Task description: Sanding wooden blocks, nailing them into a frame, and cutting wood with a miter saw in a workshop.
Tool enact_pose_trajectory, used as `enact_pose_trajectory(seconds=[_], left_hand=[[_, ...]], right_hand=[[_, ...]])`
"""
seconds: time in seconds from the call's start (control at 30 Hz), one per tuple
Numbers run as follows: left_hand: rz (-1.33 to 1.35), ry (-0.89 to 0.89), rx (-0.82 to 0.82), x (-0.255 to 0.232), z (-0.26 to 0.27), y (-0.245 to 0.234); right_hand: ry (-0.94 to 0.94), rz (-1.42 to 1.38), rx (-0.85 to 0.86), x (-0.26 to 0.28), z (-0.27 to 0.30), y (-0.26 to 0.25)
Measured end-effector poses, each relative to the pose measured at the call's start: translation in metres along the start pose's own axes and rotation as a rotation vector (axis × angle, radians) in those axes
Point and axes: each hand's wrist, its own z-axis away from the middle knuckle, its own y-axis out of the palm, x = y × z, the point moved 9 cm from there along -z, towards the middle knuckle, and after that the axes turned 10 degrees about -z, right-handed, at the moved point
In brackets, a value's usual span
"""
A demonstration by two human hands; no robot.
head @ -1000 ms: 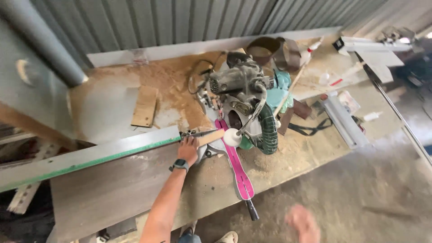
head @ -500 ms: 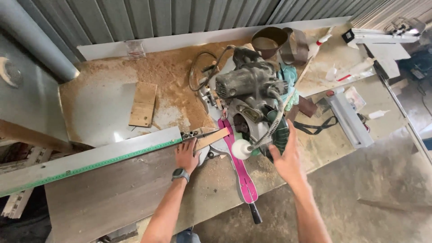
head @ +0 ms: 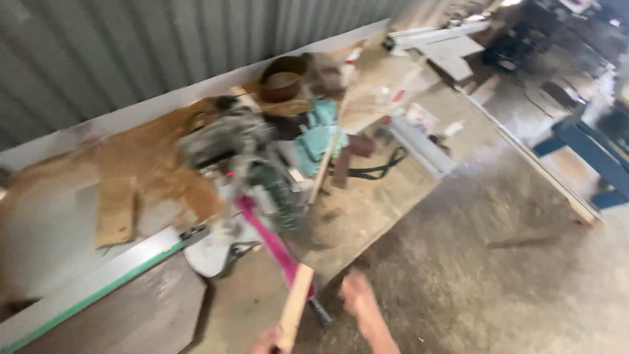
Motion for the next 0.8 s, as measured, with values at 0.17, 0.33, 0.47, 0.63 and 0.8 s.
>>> enact_pose_trajectory(seconds=[0.17, 0.33, 0.47, 0.63, 0.8], left_hand=[[-0.288, 0.063, 0.130, -0.028, -0.021, 0.177], [-0.586, 0.465, 0.013, -0.140, -0.031, 0.374], [-0.798, 0.592, -0.076, -0.136, -0.047, 0.500], [-0.596, 0.573, -0.287, -0.124, -0.101, 0.591], [-0.894, 0.347, -0.383, -0.066, -0.189, 0.636]], right_hand=[[0.443, -0.364, 0.133, -0.017, 0.051, -0.053], [-0.041, -0.156, 0.079, 0.049, 0.015, -0.188], [-0.347, 0.150, -0.066, 0.077, -0.015, -0.349], [0.026, -0.870, 0.097, 0.129, -0.051, -0.503], [0.003, -1.045, 0.133, 0.195, -0.084, -0.656]])
